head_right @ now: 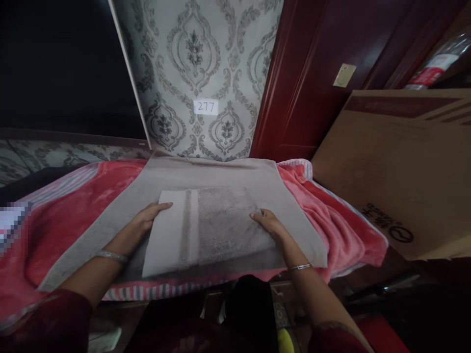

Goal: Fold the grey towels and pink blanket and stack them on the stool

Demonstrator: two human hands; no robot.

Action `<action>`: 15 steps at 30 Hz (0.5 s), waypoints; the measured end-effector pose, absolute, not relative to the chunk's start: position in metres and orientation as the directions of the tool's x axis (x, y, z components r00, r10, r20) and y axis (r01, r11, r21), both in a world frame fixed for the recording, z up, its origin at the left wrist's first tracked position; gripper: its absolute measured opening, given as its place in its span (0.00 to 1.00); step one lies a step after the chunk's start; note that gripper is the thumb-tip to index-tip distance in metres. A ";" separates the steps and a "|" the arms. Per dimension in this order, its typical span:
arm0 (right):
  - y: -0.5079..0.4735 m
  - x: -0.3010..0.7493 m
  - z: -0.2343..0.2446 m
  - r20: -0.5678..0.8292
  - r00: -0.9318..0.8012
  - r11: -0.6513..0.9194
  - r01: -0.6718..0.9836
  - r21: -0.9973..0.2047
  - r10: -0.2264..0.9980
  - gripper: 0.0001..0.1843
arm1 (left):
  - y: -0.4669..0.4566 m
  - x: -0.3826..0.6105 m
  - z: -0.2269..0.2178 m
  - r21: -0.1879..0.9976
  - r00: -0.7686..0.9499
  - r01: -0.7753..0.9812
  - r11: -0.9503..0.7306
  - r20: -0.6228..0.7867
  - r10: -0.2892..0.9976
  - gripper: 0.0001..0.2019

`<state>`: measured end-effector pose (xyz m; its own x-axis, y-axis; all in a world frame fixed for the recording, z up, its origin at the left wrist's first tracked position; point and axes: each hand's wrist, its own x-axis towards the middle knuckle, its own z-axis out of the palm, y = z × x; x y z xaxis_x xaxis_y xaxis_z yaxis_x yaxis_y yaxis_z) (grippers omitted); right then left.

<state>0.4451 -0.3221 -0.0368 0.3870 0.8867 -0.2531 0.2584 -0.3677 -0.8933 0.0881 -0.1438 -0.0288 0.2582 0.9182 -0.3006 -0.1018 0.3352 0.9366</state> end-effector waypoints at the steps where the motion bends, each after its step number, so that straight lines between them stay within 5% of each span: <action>1: -0.322 0.445 -0.032 -0.253 0.365 -0.354 0.243 -0.903 0.896 0.12 | -0.147 0.087 -0.026 0.935 0.263 -0.112 0.336 -0.298 0.917 0.18; 8: -0.278 0.464 0.057 -0.049 0.313 -0.192 0.444 -0.875 0.948 0.11 | -0.182 0.074 0.028 0.941 0.214 -0.267 0.207 -0.151 0.965 0.17; 12: -0.229 0.473 0.114 0.375 0.369 0.015 0.696 -0.718 0.850 0.20 | -0.216 0.073 0.042 0.899 0.150 -0.399 0.179 -0.128 0.980 0.16; 15: -0.208 0.462 0.111 0.611 0.426 -0.054 0.846 -0.531 0.668 0.25 | -0.242 0.082 0.018 0.836 0.170 -0.442 0.325 -0.278 0.945 0.22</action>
